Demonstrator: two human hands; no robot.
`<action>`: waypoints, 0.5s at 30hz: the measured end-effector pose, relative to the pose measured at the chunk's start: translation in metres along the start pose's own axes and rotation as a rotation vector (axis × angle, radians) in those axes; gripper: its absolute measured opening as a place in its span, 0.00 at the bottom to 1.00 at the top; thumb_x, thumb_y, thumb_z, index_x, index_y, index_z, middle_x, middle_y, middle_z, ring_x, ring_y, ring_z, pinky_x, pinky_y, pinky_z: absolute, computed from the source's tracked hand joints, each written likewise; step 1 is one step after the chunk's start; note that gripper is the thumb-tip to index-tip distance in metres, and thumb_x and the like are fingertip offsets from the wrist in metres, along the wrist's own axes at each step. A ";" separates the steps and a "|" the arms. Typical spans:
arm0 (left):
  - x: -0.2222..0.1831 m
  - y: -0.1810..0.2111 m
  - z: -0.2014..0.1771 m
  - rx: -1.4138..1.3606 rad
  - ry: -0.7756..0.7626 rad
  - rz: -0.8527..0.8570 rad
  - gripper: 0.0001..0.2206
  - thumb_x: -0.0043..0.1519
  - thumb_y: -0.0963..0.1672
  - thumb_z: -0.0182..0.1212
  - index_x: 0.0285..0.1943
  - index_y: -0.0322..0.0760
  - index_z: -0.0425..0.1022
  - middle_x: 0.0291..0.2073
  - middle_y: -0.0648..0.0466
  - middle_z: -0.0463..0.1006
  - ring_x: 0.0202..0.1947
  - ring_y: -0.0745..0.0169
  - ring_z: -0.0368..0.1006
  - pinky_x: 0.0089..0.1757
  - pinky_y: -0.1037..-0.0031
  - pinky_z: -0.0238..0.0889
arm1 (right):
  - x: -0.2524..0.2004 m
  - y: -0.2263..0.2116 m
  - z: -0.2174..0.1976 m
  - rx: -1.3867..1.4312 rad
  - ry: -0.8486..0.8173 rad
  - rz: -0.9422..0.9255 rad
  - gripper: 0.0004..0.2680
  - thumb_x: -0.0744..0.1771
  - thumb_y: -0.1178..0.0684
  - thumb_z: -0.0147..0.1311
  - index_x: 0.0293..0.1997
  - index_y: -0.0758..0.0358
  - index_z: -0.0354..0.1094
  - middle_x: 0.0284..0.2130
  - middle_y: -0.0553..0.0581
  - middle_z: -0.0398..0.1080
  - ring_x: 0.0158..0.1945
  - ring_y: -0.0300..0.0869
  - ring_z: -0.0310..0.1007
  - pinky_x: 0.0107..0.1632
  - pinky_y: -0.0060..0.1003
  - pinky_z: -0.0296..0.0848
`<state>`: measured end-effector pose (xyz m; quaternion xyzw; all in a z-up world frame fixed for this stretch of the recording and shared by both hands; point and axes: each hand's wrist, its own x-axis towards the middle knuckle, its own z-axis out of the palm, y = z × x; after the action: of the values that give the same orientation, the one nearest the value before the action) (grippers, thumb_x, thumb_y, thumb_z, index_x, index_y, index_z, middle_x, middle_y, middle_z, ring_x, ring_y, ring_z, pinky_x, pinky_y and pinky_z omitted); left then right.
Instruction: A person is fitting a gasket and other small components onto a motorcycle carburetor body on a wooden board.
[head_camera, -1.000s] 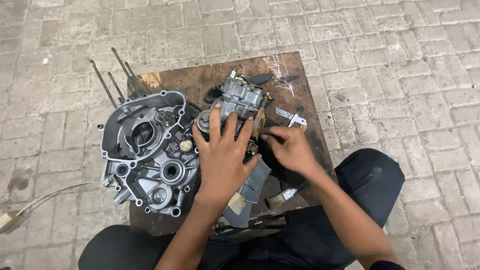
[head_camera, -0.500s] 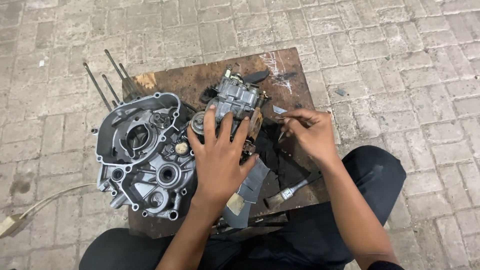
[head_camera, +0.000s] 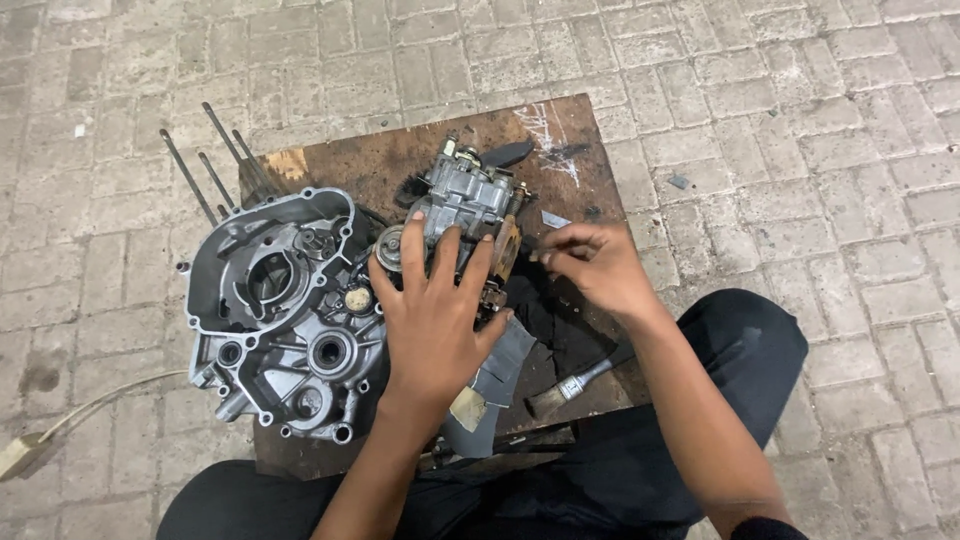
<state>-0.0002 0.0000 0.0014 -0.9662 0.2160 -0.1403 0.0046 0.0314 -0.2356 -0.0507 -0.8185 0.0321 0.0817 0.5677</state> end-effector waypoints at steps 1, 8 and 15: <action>-0.001 0.001 0.000 -0.005 0.001 0.002 0.38 0.52 0.63 0.66 0.71 0.55 0.66 0.67 0.50 0.67 0.74 0.37 0.46 0.57 0.29 0.52 | -0.001 -0.006 -0.001 -0.003 0.003 0.003 0.05 0.66 0.60 0.61 0.43 0.58 0.78 0.31 0.51 0.79 0.21 0.31 0.62 0.24 0.24 0.61; 0.000 0.001 0.002 -0.031 0.042 0.004 0.37 0.52 0.62 0.67 0.71 0.54 0.67 0.67 0.50 0.68 0.74 0.37 0.48 0.57 0.29 0.51 | 0.015 -0.060 -0.030 -0.150 -0.088 -0.192 0.04 0.66 0.64 0.58 0.33 0.61 0.76 0.24 0.52 0.76 0.20 0.34 0.68 0.30 0.27 0.69; -0.003 0.000 0.000 -0.078 0.056 0.015 0.36 0.53 0.60 0.69 0.70 0.53 0.68 0.66 0.49 0.68 0.73 0.37 0.49 0.56 0.26 0.51 | 0.020 -0.026 -0.015 -0.124 -0.182 0.110 0.04 0.65 0.61 0.63 0.30 0.57 0.75 0.28 0.50 0.77 0.29 0.35 0.71 0.39 0.30 0.75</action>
<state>-0.0023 0.0014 0.0008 -0.9598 0.2284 -0.1586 -0.0378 0.0560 -0.2392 -0.0247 -0.8383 0.0200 0.1886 0.5111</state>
